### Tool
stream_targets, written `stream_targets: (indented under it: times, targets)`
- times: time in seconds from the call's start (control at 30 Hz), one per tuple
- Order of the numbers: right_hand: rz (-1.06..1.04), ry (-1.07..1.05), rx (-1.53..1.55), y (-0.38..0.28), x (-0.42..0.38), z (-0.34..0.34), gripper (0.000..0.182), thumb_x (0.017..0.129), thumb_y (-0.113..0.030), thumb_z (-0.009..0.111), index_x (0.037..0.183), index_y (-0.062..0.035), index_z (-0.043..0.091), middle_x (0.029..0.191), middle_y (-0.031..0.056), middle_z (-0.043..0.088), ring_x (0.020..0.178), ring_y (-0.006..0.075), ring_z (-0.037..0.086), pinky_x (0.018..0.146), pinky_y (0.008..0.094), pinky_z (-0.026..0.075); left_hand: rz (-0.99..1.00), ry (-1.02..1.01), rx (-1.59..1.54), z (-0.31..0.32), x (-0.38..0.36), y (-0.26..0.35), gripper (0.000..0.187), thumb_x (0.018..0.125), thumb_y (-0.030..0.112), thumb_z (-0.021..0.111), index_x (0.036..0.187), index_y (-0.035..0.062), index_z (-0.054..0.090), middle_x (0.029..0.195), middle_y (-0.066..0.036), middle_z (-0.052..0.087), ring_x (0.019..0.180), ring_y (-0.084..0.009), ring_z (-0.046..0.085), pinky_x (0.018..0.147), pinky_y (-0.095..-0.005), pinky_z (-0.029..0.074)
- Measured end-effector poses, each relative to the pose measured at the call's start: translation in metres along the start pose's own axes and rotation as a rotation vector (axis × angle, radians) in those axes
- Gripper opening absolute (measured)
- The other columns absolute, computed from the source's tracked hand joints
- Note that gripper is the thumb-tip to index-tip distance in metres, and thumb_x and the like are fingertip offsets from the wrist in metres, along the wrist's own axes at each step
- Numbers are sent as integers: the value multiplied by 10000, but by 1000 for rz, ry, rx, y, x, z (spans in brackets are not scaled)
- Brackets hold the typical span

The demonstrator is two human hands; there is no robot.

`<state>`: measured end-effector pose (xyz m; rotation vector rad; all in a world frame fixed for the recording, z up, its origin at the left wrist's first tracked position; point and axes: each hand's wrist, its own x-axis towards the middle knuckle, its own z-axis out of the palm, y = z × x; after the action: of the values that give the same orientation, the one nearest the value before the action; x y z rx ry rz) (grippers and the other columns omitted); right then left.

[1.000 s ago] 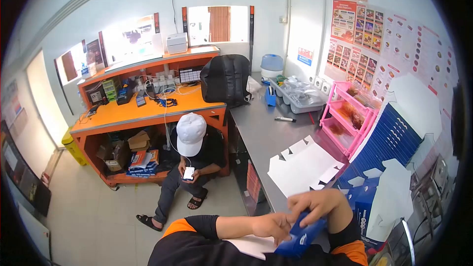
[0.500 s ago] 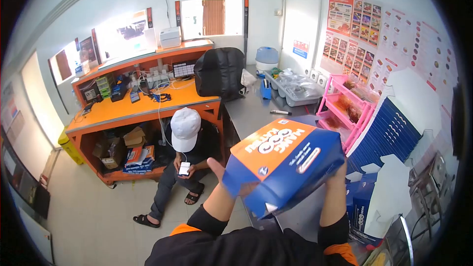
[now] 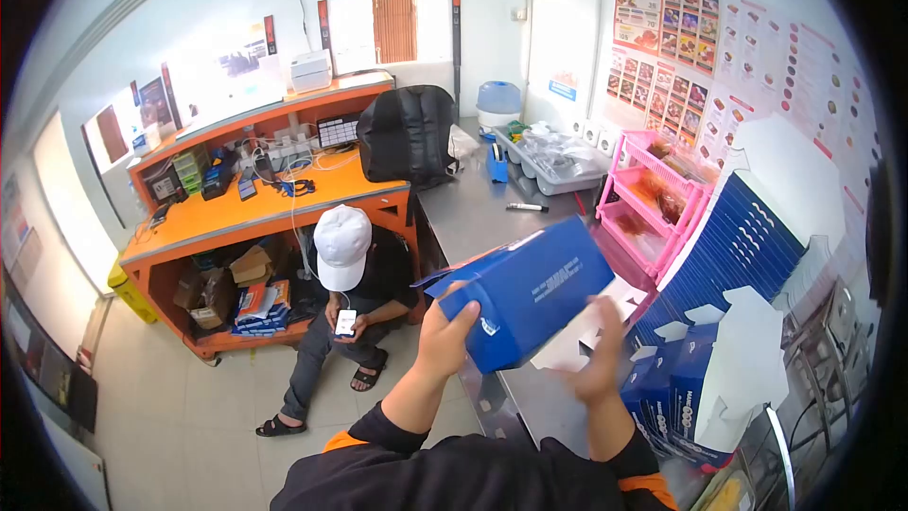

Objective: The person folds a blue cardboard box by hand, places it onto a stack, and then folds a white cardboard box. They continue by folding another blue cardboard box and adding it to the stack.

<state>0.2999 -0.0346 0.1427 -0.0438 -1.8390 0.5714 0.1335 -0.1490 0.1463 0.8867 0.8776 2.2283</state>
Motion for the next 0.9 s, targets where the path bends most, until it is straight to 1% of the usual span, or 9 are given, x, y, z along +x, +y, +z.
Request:
stream_targets:
  times: [0.07, 0.17, 0.3, 0.33, 0.43, 0.57, 0.7, 0.83, 0.9]
  targets:
    - [-246, -423, -396, -31, 8, 4, 634, 671, -304, 696, 1235, -154, 449, 1316, 124, 351, 1222, 277, 341, 1005, 464, 258, -139, 96, -169, 4, 3, -3, 297, 847, 66, 485, 1129, -15, 444, 954, -77, 558, 827, -156, 572, 773, -293, 466]
    - [-311, -402, -405, -10, 4, 8, 514, 659, -220, 676, 1150, -164, 536, 1319, 128, 381, 1249, 311, 324, 1028, 495, 205, -201, 122, -283, 13, 5, -4, 309, 846, 71, 490, 1138, -18, 442, 972, -96, 564, 841, -187, 583, 788, -324, 471]
    - [-187, -94, 85, 5, 11, -11, 461, 652, -60, 578, 1112, -85, 558, 1223, 187, 481, 1131, 340, 464, 982, 492, 298, -142, 35, -300, 27, -2, -16, 371, 848, 27, 496, 1206, 45, 401, 1041, -114, 552, 891, -220, 598, 690, -317, 544]
    - [-236, -87, -52, 2, 13, -11, 467, 648, -49, 572, 1114, -47, 547, 1223, 212, 474, 1130, 357, 463, 954, 486, 336, -133, -16, -333, 32, -2, -20, 423, 846, 6, 494, 1241, 73, 359, 1072, -112, 539, 915, -221, 598, 644, -303, 564]
    - [-202, -240, -410, -9, 8, 1, 488, 643, -105, 614, 1127, -84, 552, 1240, 211, 435, 1047, 388, 470, 906, 453, 372, -202, -141, -342, 24, -11, -44, 331, 846, 51, 514, 1170, 91, 456, 1082, -95, 552, 919, -213, 596, 716, -324, 542]
    - [-160, -301, -137, -7, -3, -3, 438, 715, -252, 616, 1121, -97, 563, 1240, 213, 418, 1056, 384, 433, 884, 448, 367, -317, -197, -508, 29, -9, -39, 277, 870, 100, 496, 1145, 89, 474, 1050, -94, 576, 912, -230, 599, 759, -359, 524]
    - [-21, -146, -193, -2, -2, 3, 384, 839, -375, 503, 1085, -93, 590, 1228, 210, 427, 1031, 347, 440, 888, 421, 352, -302, -219, -491, 31, -17, -64, 245, 906, 205, 441, 1119, 90, 480, 1032, -92, 579, 921, -239, 597, 754, -373, 526]
    - [-150, -333, -142, -4, 0, 0, 385, 872, -345, 456, 1128, -80, 569, 1224, 229, 422, 1076, 352, 411, 913, 429, 312, -250, -125, -462, 29, 0, -48, 227, 917, 194, 420, 1112, 94, 482, 1032, -81, 580, 870, -215, 610, 760, -355, 526]
    - [-81, -240, -227, -2, -3, 6, 394, 852, -284, 476, 1176, -66, 529, 1243, 238, 389, 1104, 358, 383, 931, 428, 289, -322, -151, -465, 32, -8, -51, 245, 915, 174, 428, 1131, 66, 469, 1038, -83, 577, 899, -211, 600, 790, -358, 511]
